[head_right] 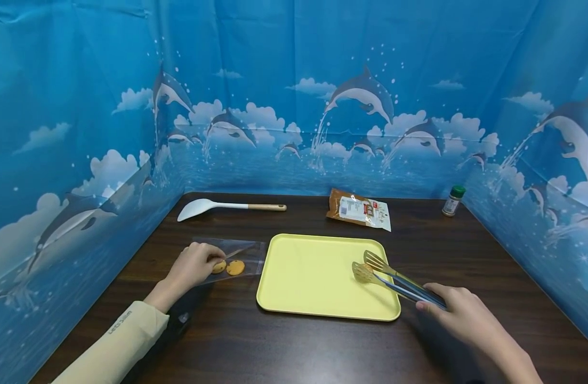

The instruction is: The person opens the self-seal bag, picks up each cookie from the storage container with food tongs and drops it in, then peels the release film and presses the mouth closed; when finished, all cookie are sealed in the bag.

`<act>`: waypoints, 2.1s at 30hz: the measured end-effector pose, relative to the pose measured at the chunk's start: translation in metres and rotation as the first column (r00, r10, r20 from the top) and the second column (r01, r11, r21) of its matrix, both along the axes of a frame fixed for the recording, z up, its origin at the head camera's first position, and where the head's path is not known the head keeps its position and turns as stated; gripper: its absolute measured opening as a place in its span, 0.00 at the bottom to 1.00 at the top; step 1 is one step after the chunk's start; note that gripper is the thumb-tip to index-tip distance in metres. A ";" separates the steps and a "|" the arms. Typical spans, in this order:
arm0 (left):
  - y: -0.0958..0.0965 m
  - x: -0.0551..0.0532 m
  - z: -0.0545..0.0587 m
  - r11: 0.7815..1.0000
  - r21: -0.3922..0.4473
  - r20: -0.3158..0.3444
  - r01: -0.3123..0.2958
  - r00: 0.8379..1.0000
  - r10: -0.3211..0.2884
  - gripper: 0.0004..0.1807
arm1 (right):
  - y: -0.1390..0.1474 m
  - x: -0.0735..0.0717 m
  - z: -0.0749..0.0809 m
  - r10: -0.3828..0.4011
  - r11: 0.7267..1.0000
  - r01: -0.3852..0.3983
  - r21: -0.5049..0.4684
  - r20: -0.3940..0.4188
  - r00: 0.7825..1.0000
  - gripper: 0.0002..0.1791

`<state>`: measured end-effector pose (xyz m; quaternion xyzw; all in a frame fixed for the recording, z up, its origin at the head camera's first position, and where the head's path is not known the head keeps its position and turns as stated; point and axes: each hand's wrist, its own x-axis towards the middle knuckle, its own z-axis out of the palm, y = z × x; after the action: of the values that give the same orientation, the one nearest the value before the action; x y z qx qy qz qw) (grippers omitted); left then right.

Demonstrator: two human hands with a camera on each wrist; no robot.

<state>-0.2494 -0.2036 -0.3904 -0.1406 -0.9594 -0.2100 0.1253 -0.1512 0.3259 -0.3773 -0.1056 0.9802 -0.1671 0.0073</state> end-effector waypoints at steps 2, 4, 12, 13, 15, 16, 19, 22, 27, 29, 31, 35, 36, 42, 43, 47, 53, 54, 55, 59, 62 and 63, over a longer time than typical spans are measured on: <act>0.000 0.000 0.000 1.000 0.000 0.003 -0.002 1.000 0.002 0.07 | -0.005 -0.001 0.001 0.011 1.000 -0.011 -0.016 -0.010 1.000 0.30; 0.001 0.000 0.000 1.000 0.000 0.006 -0.001 1.000 0.001 0.06 | -0.010 -0.002 0.001 0.027 0.999 -0.028 -0.031 -0.023 0.999 0.30; 0.001 0.001 0.000 1.000 -0.014 0.006 0.000 1.000 0.000 0.06 | -0.039 -0.015 0.006 0.085 0.994 -0.088 -0.056 -0.067 0.994 0.31; 0.001 0.001 0.000 1.000 -0.015 0.006 0.000 1.000 0.000 0.06 | -0.043 -0.018 0.007 0.091 0.994 -0.095 -0.058 -0.073 0.993 0.31; 0.001 0.001 0.000 1.000 -0.015 0.007 -0.001 1.000 0.001 0.06 | -0.051 -0.023 0.008 0.110 0.991 -0.116 -0.063 -0.088 0.990 0.31; 0.000 0.002 0.000 1.000 -0.015 0.007 -0.002 1.000 0.002 0.06 | -0.055 -0.025 0.009 0.119 0.990 -0.125 -0.065 -0.095 0.988 0.31; 0.000 0.002 0.000 1.000 -0.017 0.000 0.004 1.000 -0.004 0.06 | -0.067 -0.033 0.011 0.142 0.986 -0.150 -0.074 -0.110 0.984 0.31; 0.000 0.002 0.000 1.000 -0.015 -0.010 0.002 1.000 -0.002 0.06 | -0.081 -0.041 0.013 0.162 0.982 -0.171 -0.076 -0.118 0.980 0.30; 0.000 0.001 -0.001 1.000 -0.018 -0.026 0.002 1.000 -0.003 0.06 | -0.107 -0.053 0.014 0.220 0.970 -0.230 -0.073 -0.127 0.967 0.27; 0.000 0.001 -0.002 1.000 -0.022 -0.029 0.003 1.000 -0.004 0.07 | -0.118 -0.058 0.015 0.253 0.961 -0.265 -0.075 -0.133 0.958 0.25; 0.001 0.002 -0.002 1.000 -0.023 -0.029 0.003 1.000 -0.004 0.07 | -0.128 -0.063 0.015 0.278 0.955 -0.290 -0.068 -0.149 0.949 0.24; 0.003 0.002 -0.002 1.000 -0.019 -0.031 0.009 0.999 -0.009 0.07 | -0.147 -0.069 0.018 0.303 0.946 -0.316 -0.070 -0.152 0.941 0.22; 0.003 0.002 -0.002 1.000 -0.017 -0.033 0.013 0.999 -0.014 0.07 | -0.151 -0.071 0.018 0.305 0.946 -0.318 -0.069 -0.152 0.940 0.22; 0.006 0.000 -0.001 1.000 0.001 -0.029 0.021 0.999 -0.021 0.07 | -0.173 -0.078 0.018 0.346 0.931 -0.356 -0.085 -0.113 0.931 0.22; 0.006 0.000 -0.001 1.000 0.002 -0.027 0.020 0.999 -0.019 0.07 | -0.176 -0.079 0.017 0.356 0.927 -0.365 -0.088 -0.109 0.928 0.21; 0.008 -0.001 0.001 1.000 0.000 -0.031 0.021 0.999 -0.021 0.07 | -0.188 -0.083 0.014 0.383 0.916 -0.391 -0.086 -0.102 0.918 0.19; 0.008 0.000 0.001 1.000 -0.003 -0.032 0.012 0.999 -0.012 0.06 | -0.207 -0.087 0.009 0.414 0.905 -0.420 -0.061 -0.090 0.906 0.19; 0.008 0.001 0.001 1.000 -0.001 -0.032 0.010 0.999 -0.010 0.06 | -0.211 -0.087 0.009 0.420 0.903 -0.426 -0.057 -0.091 0.903 0.19; 0.008 0.001 0.000 1.000 0.000 -0.034 0.010 0.999 -0.010 0.06 | -0.214 -0.087 0.008 0.425 0.901 -0.430 -0.054 -0.089 0.901 0.19; 0.007 0.003 -0.001 1.000 -0.001 -0.051 0.018 0.999 -0.018 0.06 | -0.223 -0.088 0.007 0.439 0.895 -0.444 -0.050 -0.087 0.894 0.17; 0.007 0.004 -0.001 1.000 0.001 -0.053 0.020 0.998 -0.020 0.06 | -0.228 -0.089 0.007 0.450 0.888 -0.456 -0.054 -0.089 0.888 0.16; 0.006 0.004 -0.001 1.000 0.003 -0.049 0.018 0.999 -0.018 0.06 | -0.230 -0.090 0.007 0.453 0.887 -0.459 -0.053 -0.092 0.887 0.16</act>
<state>-0.2449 -0.1973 -0.3914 -0.1540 -0.9544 -0.2092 0.1471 -0.2410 0.0956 -0.3699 -0.3394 0.9208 -0.1923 0.0046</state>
